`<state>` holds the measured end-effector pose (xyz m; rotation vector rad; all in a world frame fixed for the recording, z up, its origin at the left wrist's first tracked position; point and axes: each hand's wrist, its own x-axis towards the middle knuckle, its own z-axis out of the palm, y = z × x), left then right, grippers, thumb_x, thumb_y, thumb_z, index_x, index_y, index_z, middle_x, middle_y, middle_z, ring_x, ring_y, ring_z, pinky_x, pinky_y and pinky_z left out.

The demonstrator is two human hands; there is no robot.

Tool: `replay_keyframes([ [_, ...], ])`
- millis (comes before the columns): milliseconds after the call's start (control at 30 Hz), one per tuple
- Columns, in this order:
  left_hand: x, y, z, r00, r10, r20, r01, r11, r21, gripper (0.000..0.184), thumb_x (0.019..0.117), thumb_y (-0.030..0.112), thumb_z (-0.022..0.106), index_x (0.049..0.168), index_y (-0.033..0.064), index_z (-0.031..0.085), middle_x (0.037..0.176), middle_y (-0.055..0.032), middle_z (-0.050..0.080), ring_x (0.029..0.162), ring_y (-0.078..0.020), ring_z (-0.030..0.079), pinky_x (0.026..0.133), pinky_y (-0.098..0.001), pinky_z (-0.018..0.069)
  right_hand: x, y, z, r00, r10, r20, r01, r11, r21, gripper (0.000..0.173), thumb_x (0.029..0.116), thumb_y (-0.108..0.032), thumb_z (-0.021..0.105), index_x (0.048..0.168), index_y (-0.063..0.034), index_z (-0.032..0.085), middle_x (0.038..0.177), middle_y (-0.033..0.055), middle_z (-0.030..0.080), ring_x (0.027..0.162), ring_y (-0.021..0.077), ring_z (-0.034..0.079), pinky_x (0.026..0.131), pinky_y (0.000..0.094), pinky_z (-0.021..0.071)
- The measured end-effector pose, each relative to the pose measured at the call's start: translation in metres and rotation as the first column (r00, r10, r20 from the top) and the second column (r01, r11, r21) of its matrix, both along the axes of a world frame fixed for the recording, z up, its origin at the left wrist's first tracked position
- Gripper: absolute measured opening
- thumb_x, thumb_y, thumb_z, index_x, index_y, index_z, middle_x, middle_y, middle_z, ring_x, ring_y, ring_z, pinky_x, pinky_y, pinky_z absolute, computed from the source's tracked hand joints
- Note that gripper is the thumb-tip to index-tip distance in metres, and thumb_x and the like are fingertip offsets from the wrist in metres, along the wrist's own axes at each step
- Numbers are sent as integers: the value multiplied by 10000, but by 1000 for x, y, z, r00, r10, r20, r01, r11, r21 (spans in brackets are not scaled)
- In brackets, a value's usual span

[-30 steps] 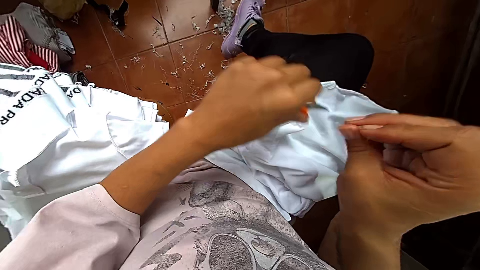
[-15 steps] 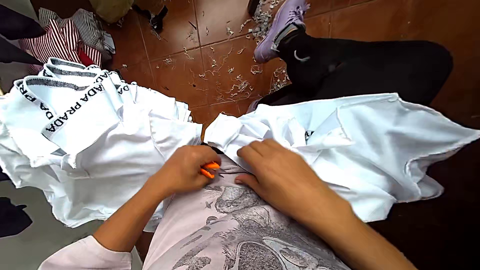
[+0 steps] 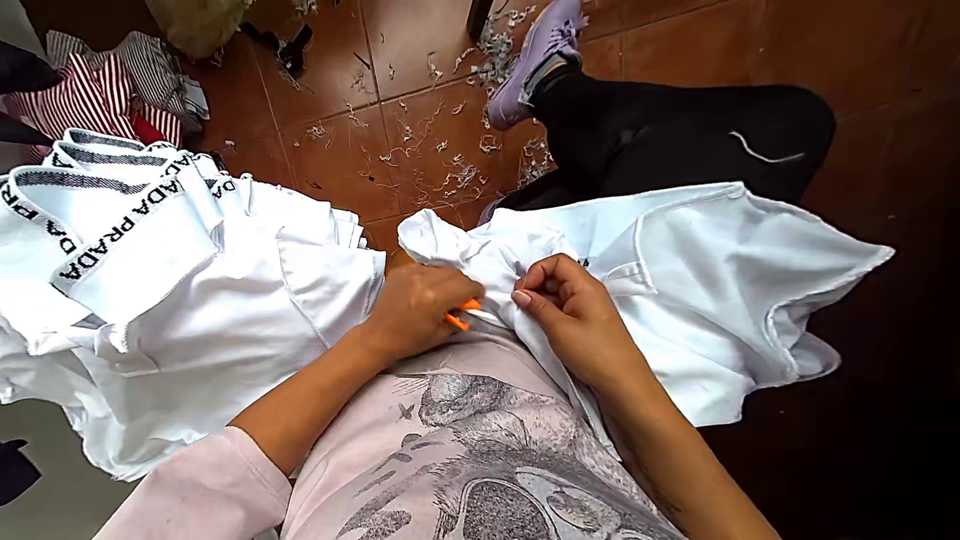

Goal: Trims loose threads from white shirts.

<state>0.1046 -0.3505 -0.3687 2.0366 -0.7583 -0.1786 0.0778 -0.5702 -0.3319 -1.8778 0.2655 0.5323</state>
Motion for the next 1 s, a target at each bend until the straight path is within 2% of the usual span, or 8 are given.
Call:
replay_keyframes([
  [100, 37, 38, 12, 962, 267, -56, -267, 964, 9, 153, 932, 44, 640, 977, -72, 729, 915, -176, 745, 836, -193, 724, 793, -362, 592, -1, -6, -2, 995, -104, -1, 103, 990, 97, 90, 975, -34, 593, 1020, -89, 539, 860, -54, 601, 720, -35, 580, 667, 135, 508],
  [267, 106, 107, 42, 713, 629, 311, -687, 716, 125, 324, 1019, 131, 552, 1252, -82, 626, 1155, -207, 691, 910, -158, 668, 814, -306, 534, -2, -7, 7, 970, -234, -58, 241, 948, 209, 126, 995, -4, 566, 1079, -98, 577, 871, -62, 615, 715, -28, 596, 664, 131, 527],
  [333, 105, 97, 52, 782, 547, 297, -601, 788, 131, 486, 1009, 148, 584, 1419, -103, 512, 1367, -278, 596, 1064, -209, 653, 925, -325, 515, -2, -7, 10, 962, -262, -82, 274, 929, 249, 147, 1000, 4, 553, 1096, -104, 581, 879, -65, 624, 718, -28, 605, 663, 132, 536],
  [467, 59, 16, 46, 991, 106, 82, -108, 994, 16, 231, 861, 68, 748, 1070, -31, 756, 1050, -197, 720, 974, -264, 699, 848, -405, 579, 0, -7, 6, 952, -276, -136, 307, 881, 361, 171, 1008, 15, 512, 1077, -132, 565, 873, -76, 641, 740, -18, 624, 684, 149, 552],
  [533, 41, -16, 31, 996, -89, 14, 89, 995, -54, 213, 841, 38, 770, 1053, 16, 778, 1011, -152, 716, 891, -236, 707, 726, -400, 597, 0, -6, 6, 947, -283, -149, 320, 855, 407, 179, 1015, 13, 501, 1069, -149, 556, 889, -81, 641, 758, -22, 625, 704, 140, 550],
  [733, 43, -39, 7, 982, -171, -77, 149, 962, -228, 67, 871, -31, 689, 892, -21, 751, 933, -145, 725, 862, -205, 708, 733, -353, 583, -4, -7, 3, 940, -305, -156, 341, 801, 492, 187, 1016, 4, 512, 1064, -176, 531, 929, -64, 650, 790, 10, 651, 720, 164, 570],
  [900, 116, 32, 12, 970, 238, 56, -237, 971, -16, 250, 989, 155, 642, 1007, -84, 715, 972, -193, 714, 910, -182, 682, 850, -329, 551, -23, -26, 19, 954, -300, -26, 282, 863, 419, 162, 1020, -116, 544, 1171, -168, 567, 1061, -27, 688, 1030, 136, 707, 928, 329, 607],
  [1000, 158, 104, 32, 774, 514, 370, -623, 725, 295, 388, 1039, 264, 544, 1114, -81, 703, 1052, -244, 718, 1002, -270, 692, 925, -389, 513, -59, -70, 47, 945, -272, 179, 228, 946, 232, 253, 991, -299, 668, 1237, -260, 623, 1088, -107, 690, 932, 48, 687, 812, 213, 603],
])
